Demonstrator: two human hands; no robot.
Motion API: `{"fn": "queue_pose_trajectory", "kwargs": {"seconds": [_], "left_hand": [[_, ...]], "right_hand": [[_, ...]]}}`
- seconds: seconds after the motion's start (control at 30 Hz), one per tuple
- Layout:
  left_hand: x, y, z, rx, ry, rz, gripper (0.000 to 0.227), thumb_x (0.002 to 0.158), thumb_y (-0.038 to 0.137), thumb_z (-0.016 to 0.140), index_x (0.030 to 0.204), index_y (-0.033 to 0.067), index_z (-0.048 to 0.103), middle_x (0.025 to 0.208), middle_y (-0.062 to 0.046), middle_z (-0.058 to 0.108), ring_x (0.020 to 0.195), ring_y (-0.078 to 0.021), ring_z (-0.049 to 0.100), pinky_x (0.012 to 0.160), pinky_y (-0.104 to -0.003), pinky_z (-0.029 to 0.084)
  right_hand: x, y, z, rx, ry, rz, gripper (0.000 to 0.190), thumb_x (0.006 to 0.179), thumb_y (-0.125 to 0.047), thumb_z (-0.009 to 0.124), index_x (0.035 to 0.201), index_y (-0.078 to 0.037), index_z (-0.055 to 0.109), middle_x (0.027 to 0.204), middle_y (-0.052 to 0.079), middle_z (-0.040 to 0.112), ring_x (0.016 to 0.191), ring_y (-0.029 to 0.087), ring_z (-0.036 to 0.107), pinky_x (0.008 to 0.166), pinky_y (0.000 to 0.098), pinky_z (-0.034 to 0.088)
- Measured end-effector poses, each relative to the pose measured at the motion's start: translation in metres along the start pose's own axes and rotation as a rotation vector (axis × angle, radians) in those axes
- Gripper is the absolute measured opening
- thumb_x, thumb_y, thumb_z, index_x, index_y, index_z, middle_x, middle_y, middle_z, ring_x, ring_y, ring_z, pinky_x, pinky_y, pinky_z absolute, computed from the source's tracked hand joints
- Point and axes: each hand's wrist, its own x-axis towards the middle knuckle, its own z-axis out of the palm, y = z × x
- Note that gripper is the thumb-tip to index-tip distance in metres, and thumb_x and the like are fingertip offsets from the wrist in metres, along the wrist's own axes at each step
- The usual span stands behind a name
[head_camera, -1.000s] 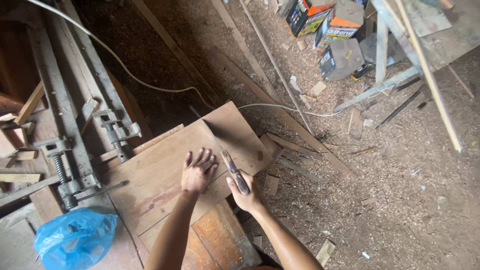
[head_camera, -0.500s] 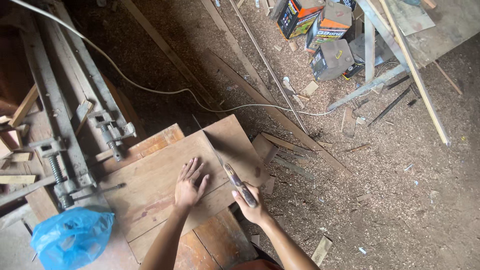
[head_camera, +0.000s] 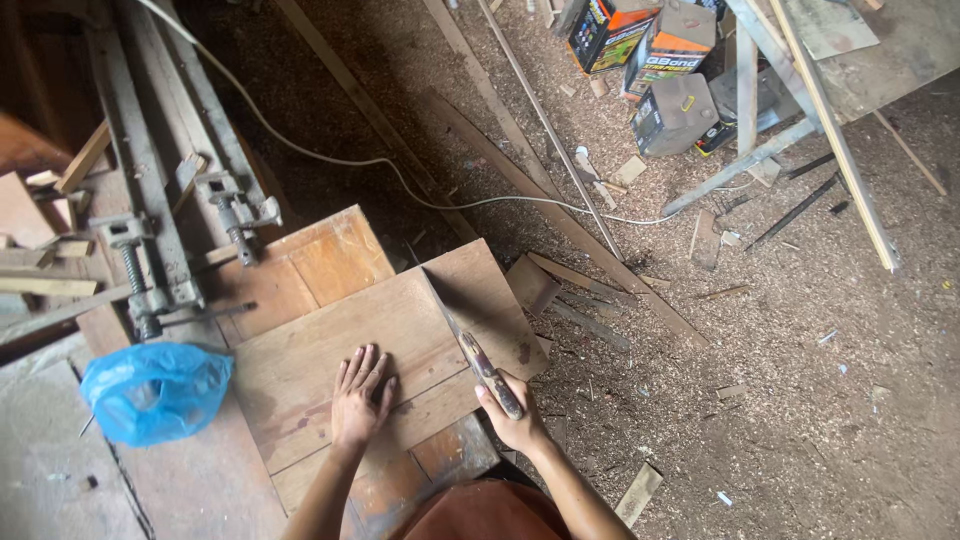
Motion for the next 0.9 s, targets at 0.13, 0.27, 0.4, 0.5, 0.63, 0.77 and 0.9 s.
{"fn": "queue_pose_trajectory", "kwargs": {"seconds": [0.13, 0.27, 0.4, 0.5, 0.63, 0.77, 0.9], "left_hand": [[-0.03, -0.005, -0.006, 0.039, 0.008, -0.049, 0.051, 0.093, 0.033, 0.063, 0.14, 0.0144, 0.061, 0.154, -0.011, 0.05, 0.147, -0.0274, 0.041, 0.122, -0.048, 0.028], [-0.055, -0.011, -0.017, 0.076, 0.002, -0.101, 0.057, 0.092, 0.039, 0.062, 0.144, 0.0155, 0.058, 0.156, -0.014, 0.047, 0.148, -0.03, 0.039, 0.122, -0.048, 0.026], [-0.08, -0.03, -0.035, 0.183, -0.006, -0.177, 0.067, 0.093, 0.05, 0.057, 0.151, 0.0174, 0.051, 0.161, -0.017, 0.041, 0.151, -0.0333, 0.033, 0.123, -0.05, 0.022], [-0.099, -0.042, -0.049, 0.278, 0.048, -0.429, 0.079, 0.095, 0.059, 0.05, 0.158, 0.0122, 0.038, 0.164, -0.026, 0.03, 0.153, -0.0397, 0.024, 0.123, -0.058, 0.015], [-0.09, -0.03, -0.046, 0.305, 0.005, -0.405, 0.089, 0.094, 0.063, 0.046, 0.16, 0.0069, 0.027, 0.166, -0.026, 0.02, 0.155, -0.0414, 0.015, 0.12, -0.064, 0.008], [-0.083, 0.024, -0.023, 0.161, -0.556, 0.057, 0.086, 0.091, 0.066, 0.046, 0.159, 0.0189, 0.026, 0.167, -0.012, 0.02, 0.157, -0.0286, 0.013, 0.125, -0.054, 0.006], [-0.072, 0.024, -0.005, 0.106, -0.51, 0.257, 0.078, 0.103, 0.063, 0.036, 0.161, 0.0132, 0.02, 0.17, -0.013, 0.014, 0.156, -0.0267, 0.012, 0.124, -0.049, 0.004]], "right_hand": [[-0.014, -0.004, 0.0, -0.021, 0.005, -0.023, 0.022, 0.094, -0.014, 0.063, 0.074, -0.008, 0.057, 0.06, -0.001, 0.054, 0.051, 0.011, 0.049, 0.046, 0.029, 0.04], [-0.03, -0.012, -0.005, -0.016, 0.01, -0.06, 0.018, 0.095, -0.013, 0.063, 0.079, -0.006, 0.059, 0.064, 0.0, 0.056, 0.056, 0.011, 0.052, 0.051, 0.0294, 0.042], [-0.045, -0.017, 0.0, -0.027, 0.018, -0.004, 0.02, 0.095, -0.014, 0.064, 0.079, -0.004, 0.059, 0.062, 0.001, 0.054, 0.056, 0.012, 0.05, 0.051, 0.0307, 0.042], [-0.055, -0.02, 0.006, -0.055, 0.035, 0.032, 0.02, 0.095, -0.015, 0.065, 0.08, -0.003, 0.059, 0.061, 0.003, 0.054, 0.055, 0.012, 0.051, 0.051, 0.0315, 0.041], [-0.052, -0.024, 0.012, -0.029, 0.076, -0.042, 0.018, 0.096, -0.015, 0.065, 0.085, -0.002, 0.062, 0.065, 0.004, 0.055, 0.059, 0.013, 0.051, 0.053, 0.0321, 0.043], [-0.056, -0.023, 0.016, -0.07, 0.089, -0.02, 0.017, 0.095, -0.015, 0.066, 0.086, -0.001, 0.063, 0.066, 0.004, 0.058, 0.059, 0.013, 0.055, 0.053, 0.0321, 0.044], [-0.06, -0.011, 0.019, -0.063, 0.069, 0.058, 0.02, 0.096, -0.017, 0.064, 0.08, -0.005, 0.06, 0.062, 0.003, 0.053, 0.053, 0.012, 0.049, 0.048, 0.0311, 0.04]]}}
